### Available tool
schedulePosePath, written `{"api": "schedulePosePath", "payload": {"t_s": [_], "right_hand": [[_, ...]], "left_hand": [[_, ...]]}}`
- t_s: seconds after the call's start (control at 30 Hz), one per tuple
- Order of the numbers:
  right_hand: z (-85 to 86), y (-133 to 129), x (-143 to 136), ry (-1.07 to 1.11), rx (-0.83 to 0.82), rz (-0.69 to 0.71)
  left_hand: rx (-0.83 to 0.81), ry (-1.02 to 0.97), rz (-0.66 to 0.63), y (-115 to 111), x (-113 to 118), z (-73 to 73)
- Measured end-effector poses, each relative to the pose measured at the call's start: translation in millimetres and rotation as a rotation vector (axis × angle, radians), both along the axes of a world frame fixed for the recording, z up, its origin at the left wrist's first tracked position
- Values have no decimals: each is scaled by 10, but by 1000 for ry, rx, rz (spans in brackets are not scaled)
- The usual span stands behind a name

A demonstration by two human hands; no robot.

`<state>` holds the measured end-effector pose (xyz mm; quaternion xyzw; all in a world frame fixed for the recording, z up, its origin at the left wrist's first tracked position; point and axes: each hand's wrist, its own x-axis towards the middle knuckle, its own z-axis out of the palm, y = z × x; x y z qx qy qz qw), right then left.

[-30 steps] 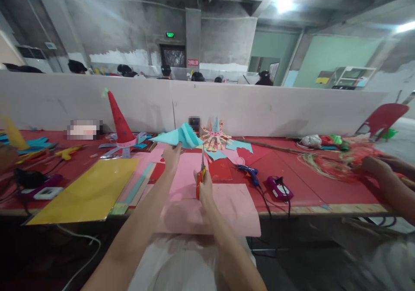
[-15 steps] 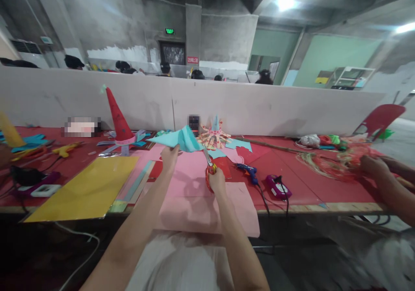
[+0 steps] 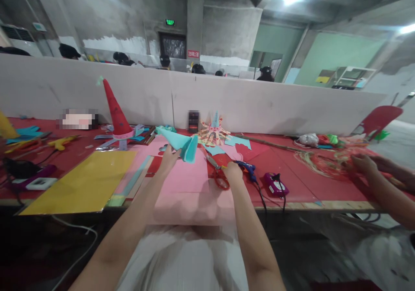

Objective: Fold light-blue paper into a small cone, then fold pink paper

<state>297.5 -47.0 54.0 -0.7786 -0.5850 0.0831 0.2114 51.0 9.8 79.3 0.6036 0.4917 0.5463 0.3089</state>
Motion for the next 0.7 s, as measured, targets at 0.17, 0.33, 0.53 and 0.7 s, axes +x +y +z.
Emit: {"api": "schedulePosePath", "payload": {"t_s": [0.17, 0.33, 0.53, 0.7], "right_hand": [[287, 63, -69, 373, 239, 132], [313, 90, -303, 1016, 103, 408], [136, 96, -418, 1145, -74, 494], [55, 94, -434, 967, -38, 525]], "left_hand": [[57, 184, -88, -62, -53, 13], [-12, 237, -226, -119, -39, -7], [-116, 205, -436, -162, -24, -103], [-218, 154, -494, -186, -35, -166]]}}
